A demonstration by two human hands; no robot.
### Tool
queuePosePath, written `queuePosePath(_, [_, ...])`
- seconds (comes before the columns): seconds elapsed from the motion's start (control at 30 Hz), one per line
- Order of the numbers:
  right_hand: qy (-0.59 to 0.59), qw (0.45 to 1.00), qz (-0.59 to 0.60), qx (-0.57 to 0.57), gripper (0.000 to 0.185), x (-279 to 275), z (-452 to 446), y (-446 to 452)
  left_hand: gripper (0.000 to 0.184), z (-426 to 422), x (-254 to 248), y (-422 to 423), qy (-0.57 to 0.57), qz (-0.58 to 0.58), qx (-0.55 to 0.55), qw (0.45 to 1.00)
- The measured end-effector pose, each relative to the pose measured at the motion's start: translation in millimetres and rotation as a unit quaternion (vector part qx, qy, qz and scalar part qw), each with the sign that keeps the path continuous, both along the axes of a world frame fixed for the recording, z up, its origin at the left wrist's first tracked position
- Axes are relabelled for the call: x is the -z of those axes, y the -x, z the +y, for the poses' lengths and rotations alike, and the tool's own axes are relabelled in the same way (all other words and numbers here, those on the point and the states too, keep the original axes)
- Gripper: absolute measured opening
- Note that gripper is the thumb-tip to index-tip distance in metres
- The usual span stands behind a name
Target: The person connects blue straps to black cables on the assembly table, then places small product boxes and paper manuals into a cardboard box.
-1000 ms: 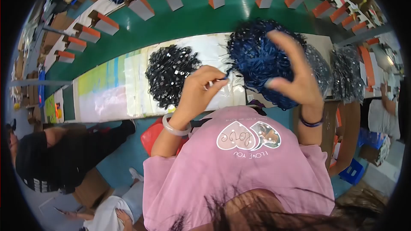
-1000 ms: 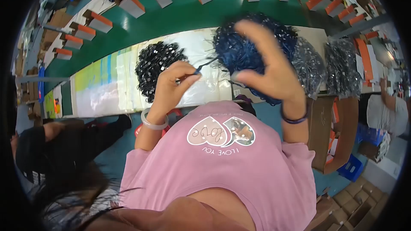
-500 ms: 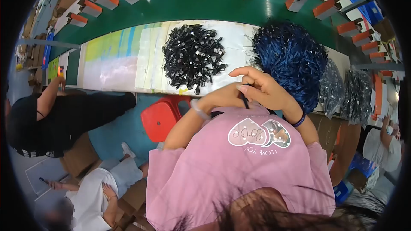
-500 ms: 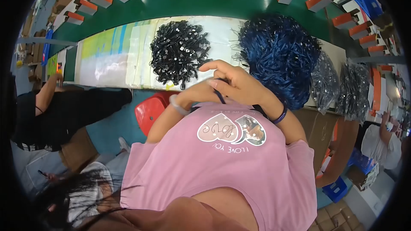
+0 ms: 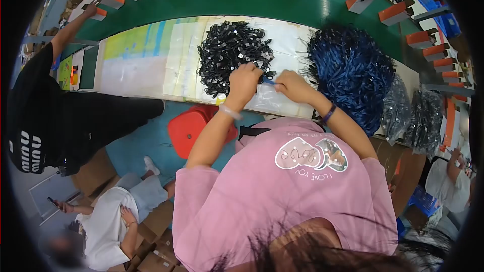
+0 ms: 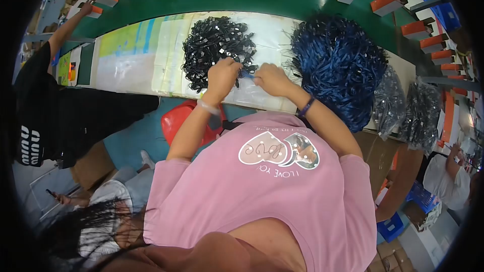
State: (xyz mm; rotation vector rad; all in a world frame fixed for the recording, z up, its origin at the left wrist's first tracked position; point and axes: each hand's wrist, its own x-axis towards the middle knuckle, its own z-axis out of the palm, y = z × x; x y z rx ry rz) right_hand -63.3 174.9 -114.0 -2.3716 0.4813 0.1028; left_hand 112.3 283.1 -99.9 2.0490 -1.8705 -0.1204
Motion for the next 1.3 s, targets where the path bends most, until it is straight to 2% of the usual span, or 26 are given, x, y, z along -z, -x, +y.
queuePosePath(0.1, [-0.004,0.995,0.074,0.068,0.028,-9,-6,-20,0.019,-13,18,-17,0.025,-0.043,0.012,0.999])
queuePosePath(0.27, [-0.087,0.99,0.052,0.097,0.024,3,-16,-20,0.02,-10,16,-26,-0.02,-0.053,0.057,0.997])
queuePosePath(0.37, [-0.182,0.967,-0.099,0.151,0.025,0,-26,-11,0.019,-10,-2,-22,0.007,0.0,0.043,0.999])
queuePosePath(0.43, [-0.211,0.954,-0.13,0.169,0.025,6,-28,-6,0.023,-11,-12,-22,0.109,0.018,0.091,0.99])
queuePosePath(0.47, [-0.239,0.939,-0.162,0.186,0.025,9,-29,-5,0.017,-13,-14,-22,0.089,0.041,0.102,0.99])
queuePosePath(0.5, [-0.285,0.919,-0.161,0.22,0.025,12,-28,-3,0.014,-13,-18,-19,-0.027,0.21,0.056,0.976])
queuePosePath(0.53, [-0.283,0.921,-0.137,0.231,0.025,6,-29,-3,0.011,-14,-23,-14,-0.143,0.369,0.009,0.918])
queuePosePath(0.57, [-0.28,0.922,-0.112,0.242,0.024,0,-28,-2,0.01,-17,-22,-11,-0.166,0.614,0.012,0.771])
queuePosePath(0.6, [-0.199,0.944,-0.137,0.224,0.02,-6,-21,3,0.011,-20,-24,-6,-0.139,0.66,-0.003,0.738])
queuePosePath(0.63, [-0.103,0.975,-0.148,0.129,0.017,-12,-16,7,0.011,-24,-29,0,-0.111,0.702,-0.017,0.703])
queuePosePath(0.67, [-0.006,0.987,-0.156,0.032,0.016,-25,-8,9,0.012,-31,-28,5,-0.083,0.669,-0.078,0.734])
queuePosePath(0.7, [0.038,0.995,-0.095,0.023,0.014,-41,1,13,0.014,-34,-28,7,-0.065,0.481,-0.073,0.871])
queuePosePath(0.73, [0.083,0.989,-0.12,0.018,0.013,-49,-2,17,0.015,-36,-35,11,-0.042,0.266,-0.063,0.961])
queuePosePath(0.77, [0.129,0.981,-0.145,0.015,0.013,-56,-7,22,0.019,-36,-36,15,-0.016,0.169,0.0,0.985])
queuePosePath(0.8, [0.126,0.974,-0.184,0.03,0.017,-62,-17,29,0.018,-34,-38,20,-0.076,0.195,0.054,0.976])
queuePosePath(0.83, [0.069,0.97,-0.221,0.074,0.018,-61,-23,36,0.017,-34,-39,24,-0.136,0.219,0.106,0.96])
queuePosePath(0.87, [0.013,0.959,-0.259,0.114,0.02,-57,-28,42,0.015,-42,-40,27,-0.171,0.391,0.183,0.886])
queuePosePath(0.93, [-0.252,0.878,-0.268,0.305,0.018,-40,-24,46,0.014,-55,-32,39,-0.192,0.689,0.082,0.694])
queuePosePath(0.97, [-0.344,0.806,-0.282,0.39,0.017,-36,-22,46,0.016,-62,-34,45,-0.167,0.731,0.04,0.66])
queuePosePath(1.03, [-0.392,0.768,-0.291,0.414,0.019,-28,-22,47,0.016,-79,-32,62,-0.103,0.69,-0.049,0.715])
queuePosePath(1.07, [-0.435,0.733,-0.32,0.413,0.021,-28,-21,45,0.018,-87,-33,70,-0.07,0.607,-0.071,0.789])
queuePosePath(1.1, [-0.473,0.697,-0.351,0.41,0.024,-28,-21,44,0.018,-95,-32,79,0.008,0.428,-0.06,0.902])
queuePosePath(1.13, [-0.524,0.647,-0.368,0.413,0.023,-32,-25,44,0.018,-103,-36,86,0.091,0.231,-0.049,0.968])
queuePosePath(1.17, [-0.574,0.596,-0.383,0.411,0.023,-36,-30,44,0.024,-111,-43,88,0.136,0.106,0.024,0.985])
queuePosePath(1.23, [-0.577,0.576,-0.402,0.416,0.021,-43,-42,47,0.032,-123,-40,99,0.199,0.053,0.075,0.976])
queuePosePath(1.3, [-0.554,0.559,-0.411,0.46,0.019,-46,-58,54,0.045,-134,-33,108,0.202,0.085,0.147,0.965])
